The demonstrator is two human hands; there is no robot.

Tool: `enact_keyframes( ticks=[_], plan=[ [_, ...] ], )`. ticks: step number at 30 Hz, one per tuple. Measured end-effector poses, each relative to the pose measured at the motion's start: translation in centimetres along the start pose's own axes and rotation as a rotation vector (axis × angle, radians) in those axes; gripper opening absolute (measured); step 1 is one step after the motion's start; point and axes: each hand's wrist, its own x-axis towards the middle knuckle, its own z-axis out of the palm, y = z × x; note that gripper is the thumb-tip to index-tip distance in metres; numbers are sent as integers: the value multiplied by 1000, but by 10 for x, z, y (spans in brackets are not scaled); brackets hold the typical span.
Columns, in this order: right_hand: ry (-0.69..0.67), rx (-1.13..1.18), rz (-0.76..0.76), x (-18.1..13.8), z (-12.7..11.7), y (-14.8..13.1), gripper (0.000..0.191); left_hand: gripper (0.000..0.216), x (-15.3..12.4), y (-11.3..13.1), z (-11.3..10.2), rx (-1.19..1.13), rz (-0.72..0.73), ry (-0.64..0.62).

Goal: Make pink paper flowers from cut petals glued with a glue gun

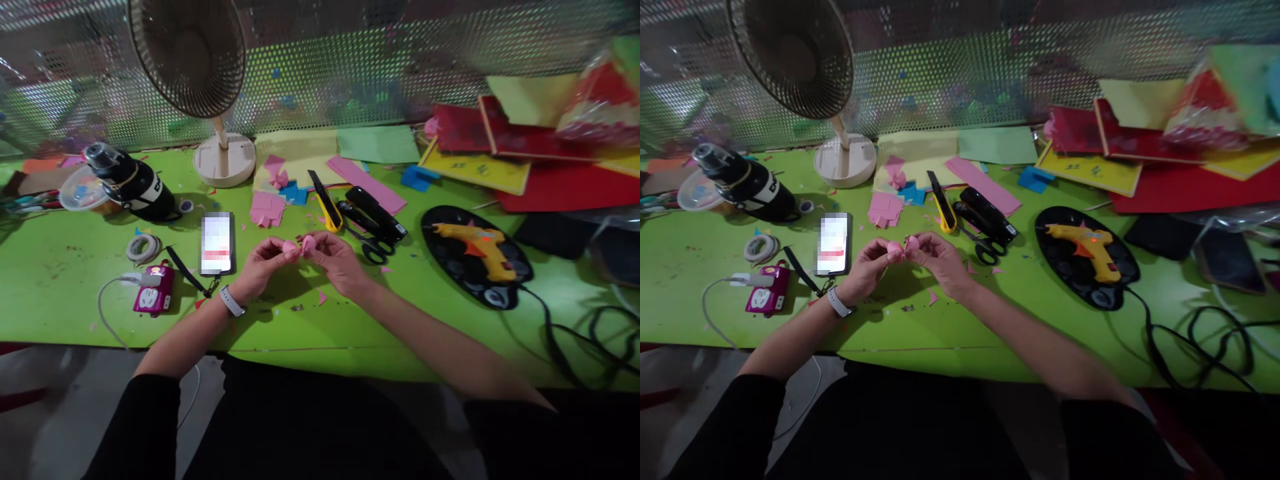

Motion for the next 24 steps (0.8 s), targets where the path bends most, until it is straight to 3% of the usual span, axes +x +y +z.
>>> enact_keyframes(
  ticks=[3, 7, 12, 17, 24],
  plan=[
    [-72, -187, -136, 3, -6, -7, 13, 21, 3, 6, -8, 167, 78, -15],
    [-121, -413, -320, 4, -12, -23, 11, 18, 10, 15, -18, 549, 345, -53],
    [-127, -510, -274, 6, -16, -30, 21, 16, 14, 18, -29, 932, 516, -99],
    [-61, -568, -274, 12, -17, -24, 24, 8, 12, 16, -33, 1046, 555, -176],
    [24, -568, -405, 9, -13, -24, 19, 17, 12, 16, -24, 1060, 582, 36]
  ],
)
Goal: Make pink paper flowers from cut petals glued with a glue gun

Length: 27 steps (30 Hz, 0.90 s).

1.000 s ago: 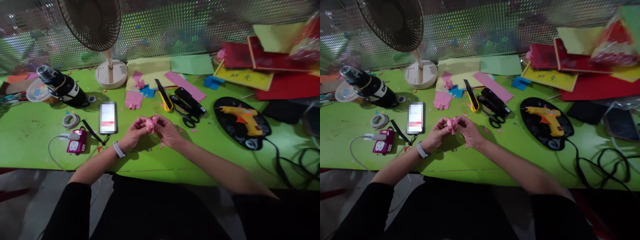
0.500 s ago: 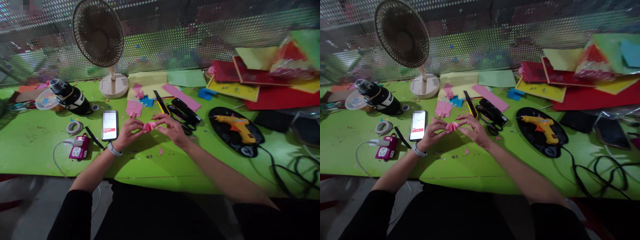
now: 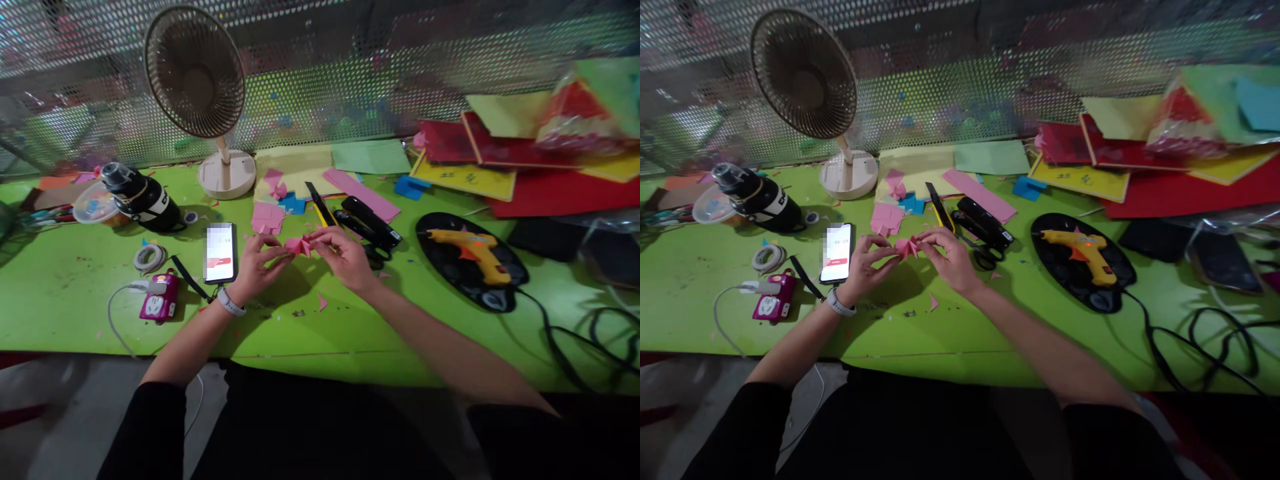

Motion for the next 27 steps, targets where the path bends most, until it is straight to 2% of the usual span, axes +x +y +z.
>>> enact_keyframes(
  ticks=[3, 7, 11, 14, 19, 27],
  plan=[
    [8, -53, -45, -1, 2, 0, 16, 20, -4, 4, 5, -98, -101, -33],
    [13, -109, -74, -3, 4, 0, 16, 32, -10, 7, 13, -464, -369, -169],
    [27, -115, -86, -4, 4, -1, 14, 33, -11, 7, 18, -721, -460, -146],
    [16, -133, -65, -4, 3, -1, 14, 31, -10, 6, 19, -690, -472, -121],
    [-94, -99, 36, -3, 1, 3, 15, 26, -11, 4, 19, -587, -429, -102],
    [-106, -50, 82, -2, 0, 4, 11, 24, -13, -2, 19, -504, -371, -97]
  ],
)
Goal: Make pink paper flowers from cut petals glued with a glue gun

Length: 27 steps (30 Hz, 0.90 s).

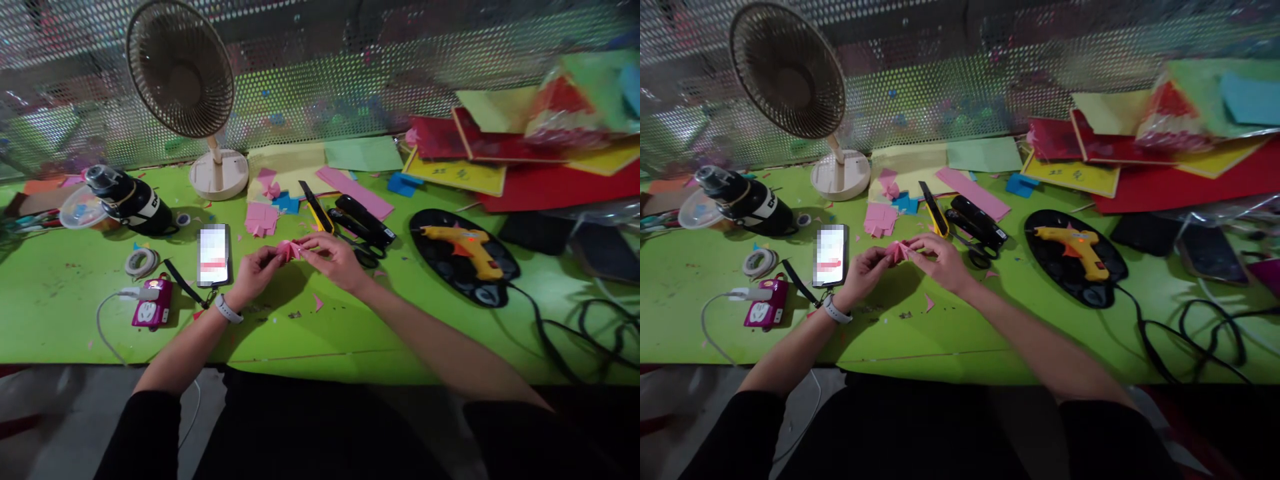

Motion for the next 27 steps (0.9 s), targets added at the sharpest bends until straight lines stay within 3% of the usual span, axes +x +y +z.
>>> enact_keyframes(
  ticks=[27],
  plan=[
    [-34, 15, -22, 0, -2, 3, 12, 22, 0, -1, -1, 18, 19, -7]
  ],
)
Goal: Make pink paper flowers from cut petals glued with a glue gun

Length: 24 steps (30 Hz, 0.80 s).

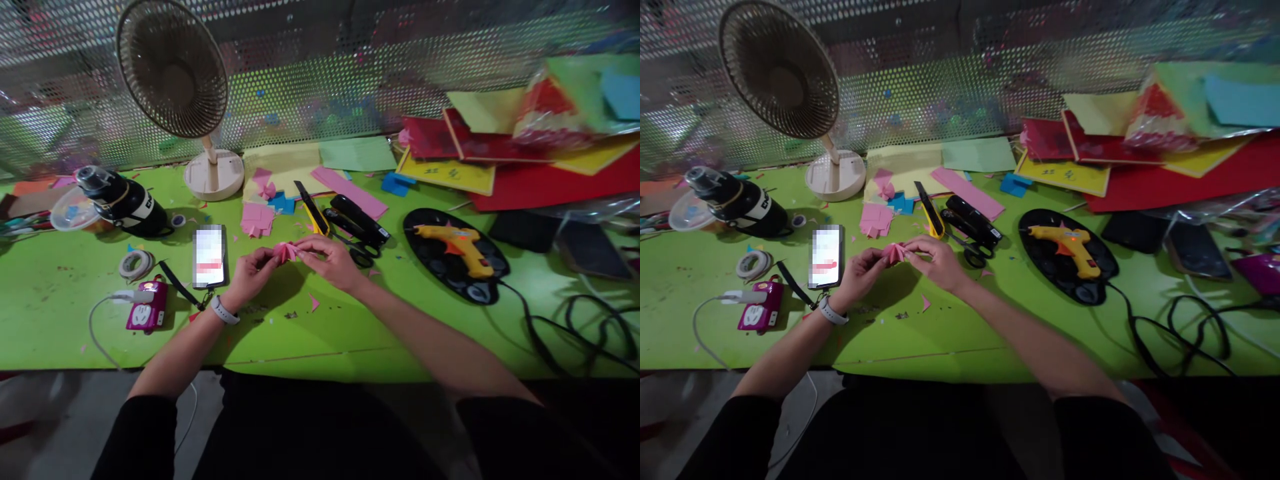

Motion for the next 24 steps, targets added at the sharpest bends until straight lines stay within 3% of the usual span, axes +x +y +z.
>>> enact_keyframes(
  ticks=[24],
  plan=[
    [21, -53, -53, 1, 1, 0, 13, 22, -2, -2, 0, 0, 2, -11]
  ],
)
